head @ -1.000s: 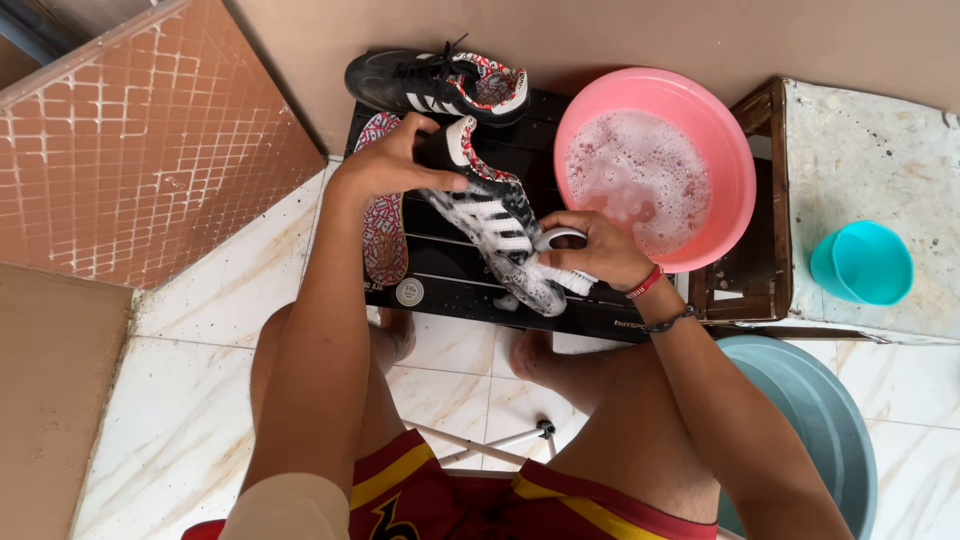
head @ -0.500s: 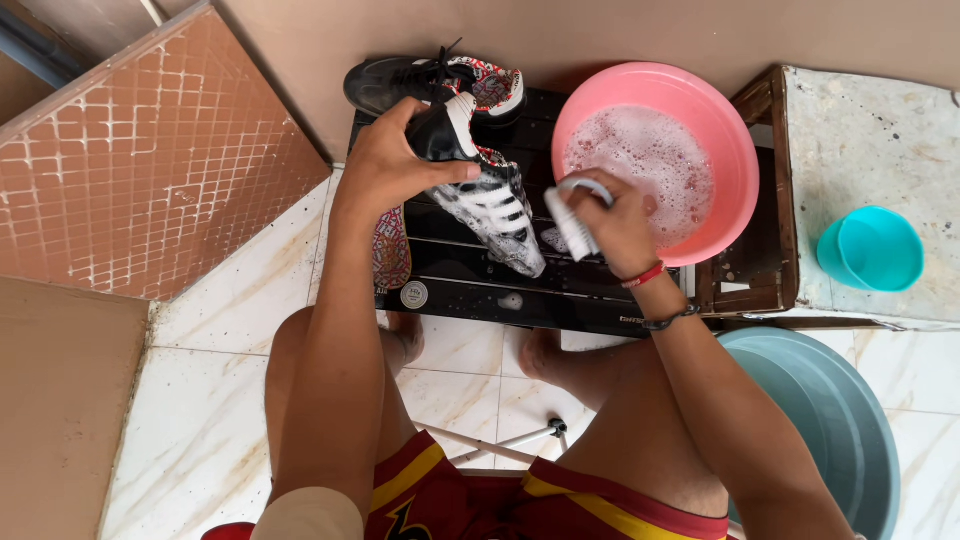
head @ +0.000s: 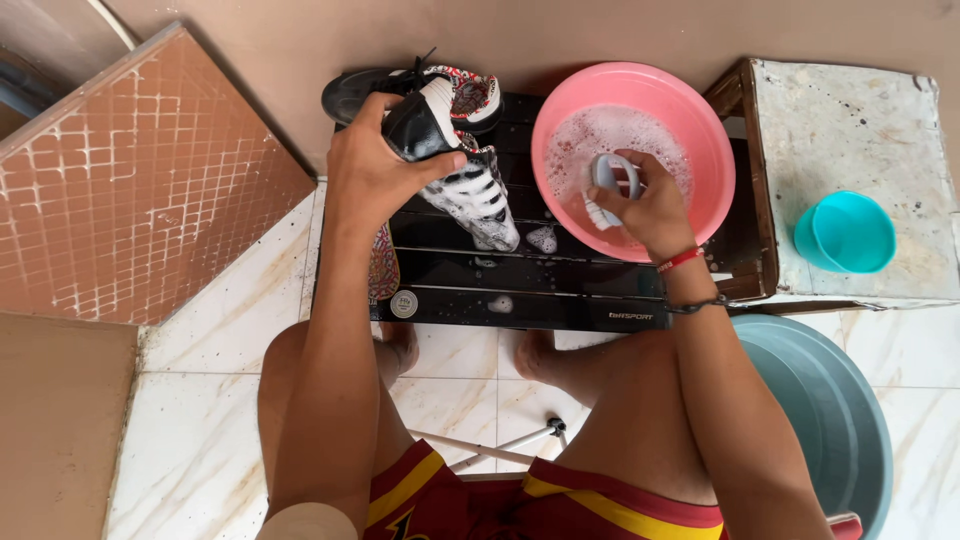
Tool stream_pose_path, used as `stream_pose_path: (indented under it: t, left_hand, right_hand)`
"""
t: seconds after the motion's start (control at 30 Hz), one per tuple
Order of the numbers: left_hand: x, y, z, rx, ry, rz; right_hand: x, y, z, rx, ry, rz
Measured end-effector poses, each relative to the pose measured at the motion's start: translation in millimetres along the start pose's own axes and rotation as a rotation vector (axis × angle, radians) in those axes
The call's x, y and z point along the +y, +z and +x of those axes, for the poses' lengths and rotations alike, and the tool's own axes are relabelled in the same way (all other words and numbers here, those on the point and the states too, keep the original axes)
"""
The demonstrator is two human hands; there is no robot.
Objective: The person scrubs a black and white sneaker with a brush and soapy water. They hold the shoe with one hand and scrub the upper and sides with the other, occasionally dipping the brush into a pink basin filled with soapy water.
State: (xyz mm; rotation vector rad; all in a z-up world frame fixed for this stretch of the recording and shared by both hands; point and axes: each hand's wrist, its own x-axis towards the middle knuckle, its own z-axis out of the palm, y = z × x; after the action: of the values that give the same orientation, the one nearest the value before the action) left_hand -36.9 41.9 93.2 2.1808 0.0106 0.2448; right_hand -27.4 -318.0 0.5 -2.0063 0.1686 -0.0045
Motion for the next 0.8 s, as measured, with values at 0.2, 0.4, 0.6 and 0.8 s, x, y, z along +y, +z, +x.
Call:
stream_pose_path:
  t: [0.2,0.4,0.6,0.8]
  left_hand:
    - [0,-3,-4,-0.077,-0.063,-0.033]
    - [10,-21,2,-0.322,-0.155,0.009]
    - [7,-17,1,-0.287,-0.144,0.012]
    - [22,-14,-4,-0.197,-0.005,-0.134]
  right_hand:
    - [-32,-7,8,0.059,0.029,-0.316]
    - [-37,-2,36,-0.006,0.120,-0.505]
    - [-23,22,30,-0.008,0.022,-0.508]
    - [31,32,71,-0.033,-0.003,-0.726]
